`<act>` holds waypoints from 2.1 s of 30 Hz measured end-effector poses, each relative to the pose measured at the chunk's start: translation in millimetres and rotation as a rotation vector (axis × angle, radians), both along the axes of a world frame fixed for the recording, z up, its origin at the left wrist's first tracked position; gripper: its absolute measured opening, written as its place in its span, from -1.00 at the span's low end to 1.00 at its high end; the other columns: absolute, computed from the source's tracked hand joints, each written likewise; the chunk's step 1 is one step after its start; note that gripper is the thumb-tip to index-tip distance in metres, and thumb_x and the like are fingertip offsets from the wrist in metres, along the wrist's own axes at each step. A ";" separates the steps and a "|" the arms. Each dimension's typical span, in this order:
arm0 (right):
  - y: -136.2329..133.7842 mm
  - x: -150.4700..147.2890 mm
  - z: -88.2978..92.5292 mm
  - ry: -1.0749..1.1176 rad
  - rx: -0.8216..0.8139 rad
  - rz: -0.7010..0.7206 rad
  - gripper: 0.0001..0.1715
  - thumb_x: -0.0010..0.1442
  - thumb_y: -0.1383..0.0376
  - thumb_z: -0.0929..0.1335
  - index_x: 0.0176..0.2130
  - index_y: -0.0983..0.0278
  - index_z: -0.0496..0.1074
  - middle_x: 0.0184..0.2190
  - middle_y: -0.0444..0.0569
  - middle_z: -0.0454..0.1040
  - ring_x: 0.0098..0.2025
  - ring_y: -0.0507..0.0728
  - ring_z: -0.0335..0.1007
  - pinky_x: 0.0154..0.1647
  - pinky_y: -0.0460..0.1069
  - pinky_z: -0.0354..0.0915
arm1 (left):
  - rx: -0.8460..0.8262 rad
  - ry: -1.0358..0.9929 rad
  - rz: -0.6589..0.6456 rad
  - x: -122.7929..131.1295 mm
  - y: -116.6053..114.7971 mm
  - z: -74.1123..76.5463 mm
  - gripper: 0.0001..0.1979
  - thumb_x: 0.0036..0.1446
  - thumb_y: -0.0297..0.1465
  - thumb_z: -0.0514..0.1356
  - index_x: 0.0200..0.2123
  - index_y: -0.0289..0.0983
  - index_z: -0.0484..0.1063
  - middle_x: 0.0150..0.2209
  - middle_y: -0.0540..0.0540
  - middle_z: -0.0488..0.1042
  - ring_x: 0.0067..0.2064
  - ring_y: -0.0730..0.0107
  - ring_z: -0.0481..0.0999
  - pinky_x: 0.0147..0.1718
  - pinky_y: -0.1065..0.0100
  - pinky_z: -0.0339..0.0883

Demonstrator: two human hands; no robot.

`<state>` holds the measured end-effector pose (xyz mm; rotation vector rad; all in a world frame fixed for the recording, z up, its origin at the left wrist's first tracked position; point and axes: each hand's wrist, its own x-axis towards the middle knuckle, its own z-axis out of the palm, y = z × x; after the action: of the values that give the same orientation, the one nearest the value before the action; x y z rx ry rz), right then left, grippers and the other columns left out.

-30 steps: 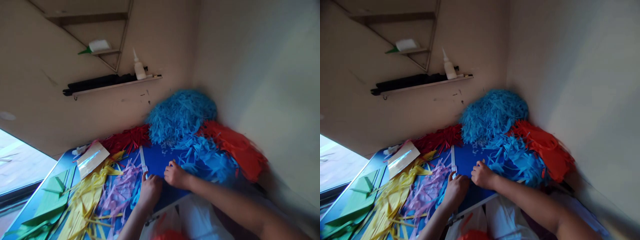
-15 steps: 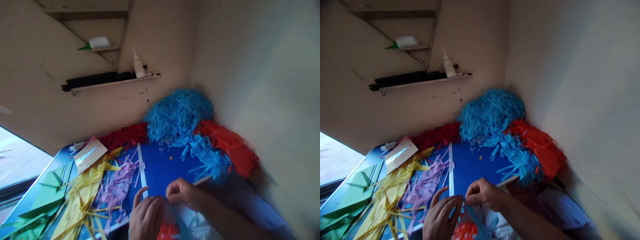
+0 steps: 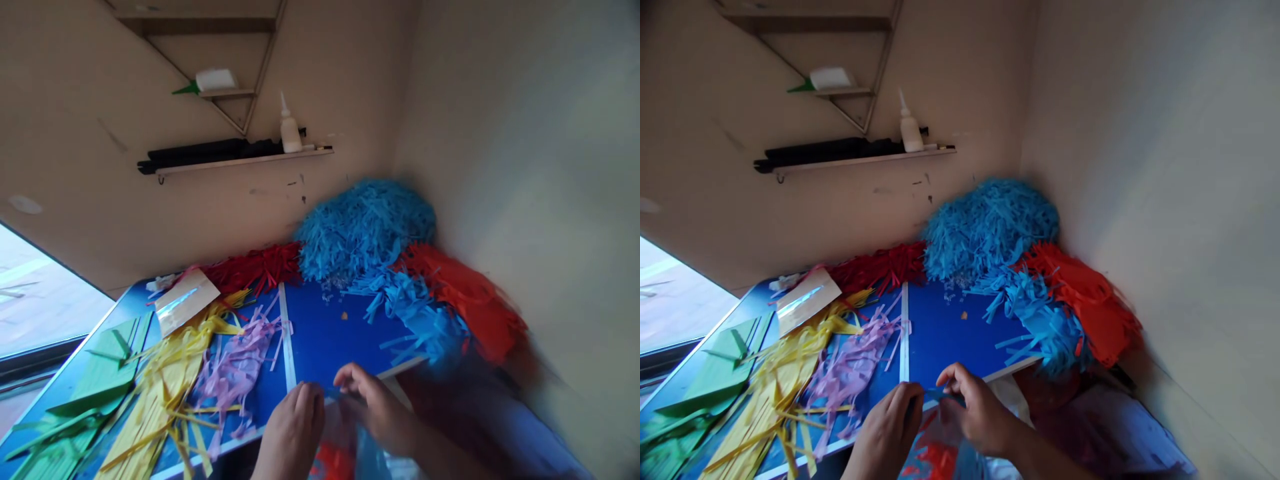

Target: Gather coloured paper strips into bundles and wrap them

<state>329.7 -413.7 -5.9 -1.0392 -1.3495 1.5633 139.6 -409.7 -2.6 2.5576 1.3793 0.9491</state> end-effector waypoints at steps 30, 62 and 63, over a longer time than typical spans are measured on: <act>19.6 3.3 -9.4 0.368 -0.362 0.278 -0.56 -0.34 0.15 0.62 -0.55 0.38 0.49 -0.68 -0.19 0.37 -0.65 -0.08 0.13 -0.62 -0.15 -0.03 | 0.357 -0.218 -0.155 9.6 -11.2 17.4 -0.90 0.21 -0.51 0.19 -0.20 -0.26 0.47 -0.42 -0.05 0.51 -0.42 0.45 0.49 -0.42 0.45 0.41; 0.2 -23.5 -7.3 0.432 -0.036 -0.262 -0.73 -0.09 0.23 0.58 -0.50 0.24 0.46 -0.45 -0.12 0.43 -0.36 0.07 0.31 -0.24 -0.03 0.24 | -0.034 -0.556 0.070 19.0 -29.1 -15.0 -0.92 0.20 -0.39 0.19 -0.31 -0.14 0.49 -0.32 -0.03 0.65 -0.21 0.28 0.65 0.01 0.19 0.48; -0.6 -24.4 -8.0 0.433 -0.046 -0.268 -0.73 -0.09 0.22 0.58 -0.50 0.24 0.46 -0.46 -0.13 0.43 -0.37 0.07 0.31 -0.25 -0.03 0.24 | -0.078 -0.581 0.101 19.5 -29.7 -17.1 -0.91 0.21 -0.34 0.18 -0.33 -0.15 0.49 -0.33 -0.04 0.64 -0.20 0.26 0.65 0.00 0.18 0.48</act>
<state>305.2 -414.3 -13.9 -0.8088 -0.8472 1.5113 159.1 -439.5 -19.7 1.9333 1.3305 1.4663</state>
